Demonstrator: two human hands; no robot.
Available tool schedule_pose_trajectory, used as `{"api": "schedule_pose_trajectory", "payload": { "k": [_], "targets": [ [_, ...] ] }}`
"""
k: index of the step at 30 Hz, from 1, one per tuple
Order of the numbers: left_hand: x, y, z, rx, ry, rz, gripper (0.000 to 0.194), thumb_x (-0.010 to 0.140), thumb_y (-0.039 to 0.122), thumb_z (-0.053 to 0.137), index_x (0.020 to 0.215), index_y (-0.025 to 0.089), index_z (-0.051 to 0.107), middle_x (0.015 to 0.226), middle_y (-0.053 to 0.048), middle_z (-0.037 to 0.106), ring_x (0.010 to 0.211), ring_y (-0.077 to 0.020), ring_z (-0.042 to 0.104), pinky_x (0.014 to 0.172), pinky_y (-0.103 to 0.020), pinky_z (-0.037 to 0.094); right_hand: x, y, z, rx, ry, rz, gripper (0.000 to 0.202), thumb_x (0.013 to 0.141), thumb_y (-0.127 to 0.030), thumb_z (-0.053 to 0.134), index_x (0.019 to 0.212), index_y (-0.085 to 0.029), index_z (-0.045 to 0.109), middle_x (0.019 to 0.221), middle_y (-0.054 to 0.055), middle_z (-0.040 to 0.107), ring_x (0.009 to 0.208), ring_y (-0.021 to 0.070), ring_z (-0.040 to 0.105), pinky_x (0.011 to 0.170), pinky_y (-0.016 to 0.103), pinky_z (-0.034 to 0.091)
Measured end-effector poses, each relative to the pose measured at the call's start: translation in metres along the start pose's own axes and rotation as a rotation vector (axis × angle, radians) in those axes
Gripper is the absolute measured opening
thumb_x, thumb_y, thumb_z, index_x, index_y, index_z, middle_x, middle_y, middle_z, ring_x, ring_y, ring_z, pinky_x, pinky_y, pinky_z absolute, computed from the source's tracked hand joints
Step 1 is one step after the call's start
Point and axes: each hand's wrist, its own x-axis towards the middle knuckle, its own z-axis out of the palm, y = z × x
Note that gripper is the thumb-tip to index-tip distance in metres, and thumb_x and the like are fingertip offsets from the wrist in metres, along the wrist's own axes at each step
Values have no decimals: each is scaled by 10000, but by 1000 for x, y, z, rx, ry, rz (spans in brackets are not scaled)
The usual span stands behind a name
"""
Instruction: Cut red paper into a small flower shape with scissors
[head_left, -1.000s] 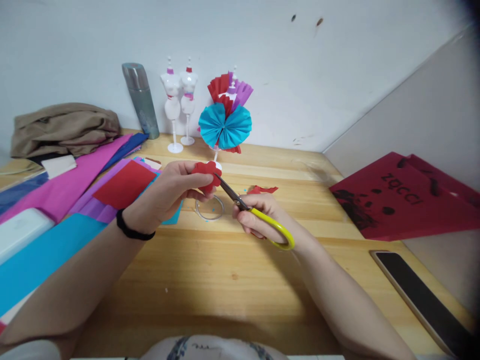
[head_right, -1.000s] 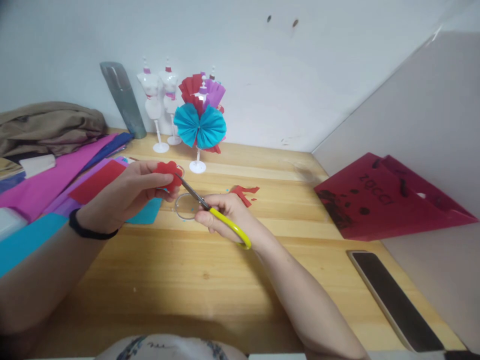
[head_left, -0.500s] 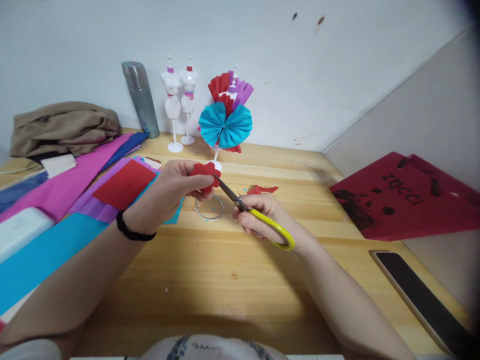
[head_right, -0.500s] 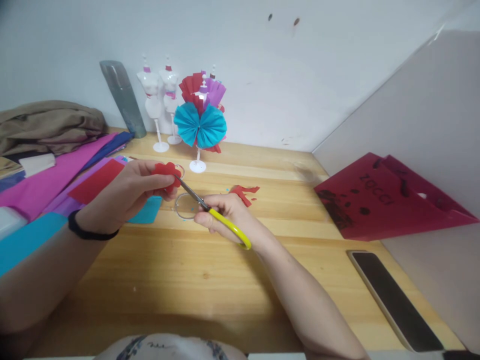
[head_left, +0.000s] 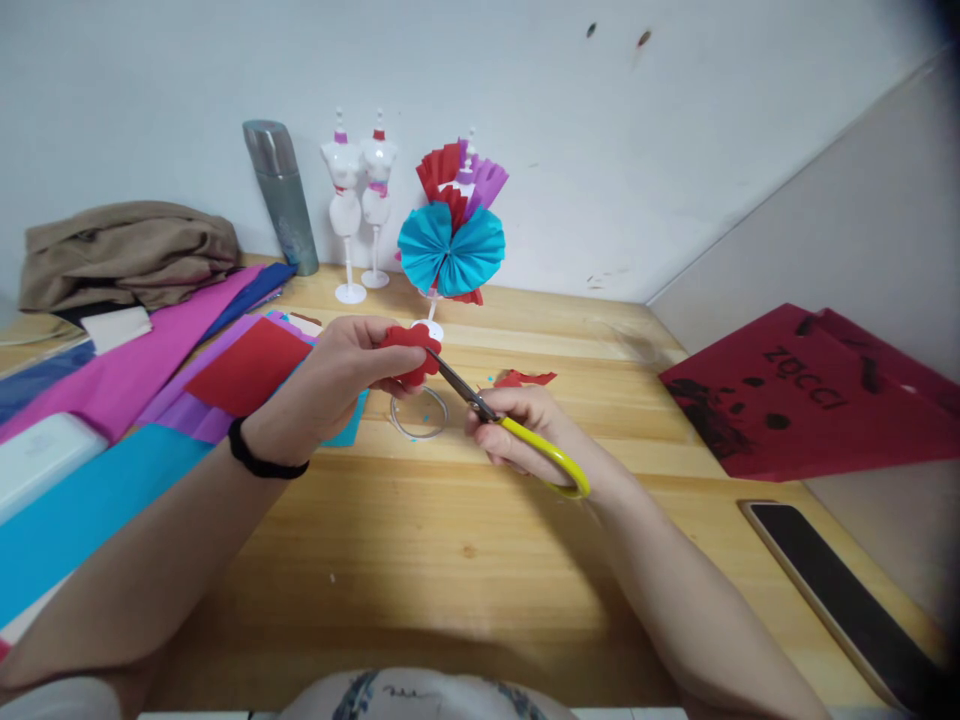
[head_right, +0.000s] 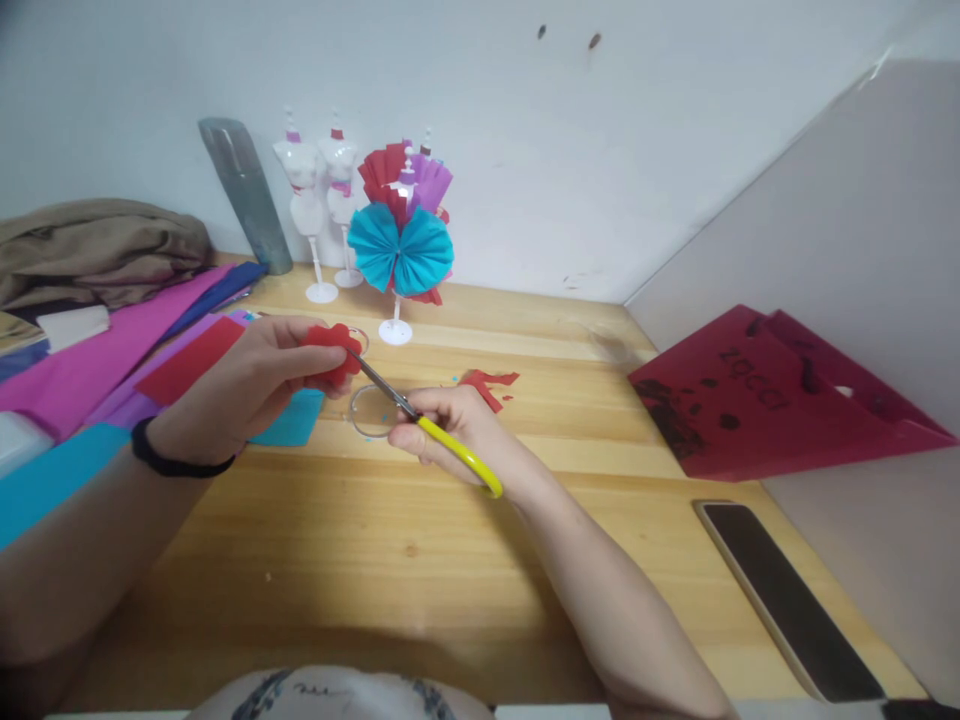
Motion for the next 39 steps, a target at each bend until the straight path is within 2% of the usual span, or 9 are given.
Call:
{"api": "schedule_pose_trajectory", "payload": {
  "k": [4,9,17,24,31,39],
  "targets": [
    [0,1,1,-27,2,-13,137,638,241,919,717,162,838,687,-34,785,589,-122,668,575,-222,542,-1,-3,1,22,12,12,513,839,-664,868,778,-219,621,554,-70,538,457,88,426,447,235,327],
    [0,-1,1,-56,-24,-21,136,643,244,915,696,158,824,657,-24,758,580,-114,654,568,-214,535,-3,-2,-1,31,-35,65,540,845,-698,847,796,-212,617,584,-64,555,439,72,400,428,227,298],
    [2,-4,0,5,-51,-7,164,685,285,911,738,151,831,669,-49,760,597,-144,658,588,-254,530,-1,-3,-1,47,-48,12,579,835,-737,862,788,-217,613,601,-48,561,475,86,401,432,240,297],
    [0,-8,0,1,-41,14,144,726,282,915,752,165,836,694,-45,779,630,-150,683,613,-253,544,-1,-2,1,28,-23,-12,527,867,-685,855,795,-220,619,601,-50,531,519,101,418,466,246,316],
    [-3,-4,4,-12,-48,20,162,703,289,924,714,167,817,686,-35,764,622,-142,657,615,-255,555,1,1,1,18,-9,-49,520,888,-682,837,780,-221,622,576,-51,530,510,109,427,474,256,310],
    [-2,-4,5,-2,-41,16,171,677,293,902,672,176,778,677,-34,751,618,-143,648,611,-256,552,1,2,1,36,11,-63,569,876,-748,830,786,-224,629,572,-60,506,513,114,429,484,262,332]
  ]
}}
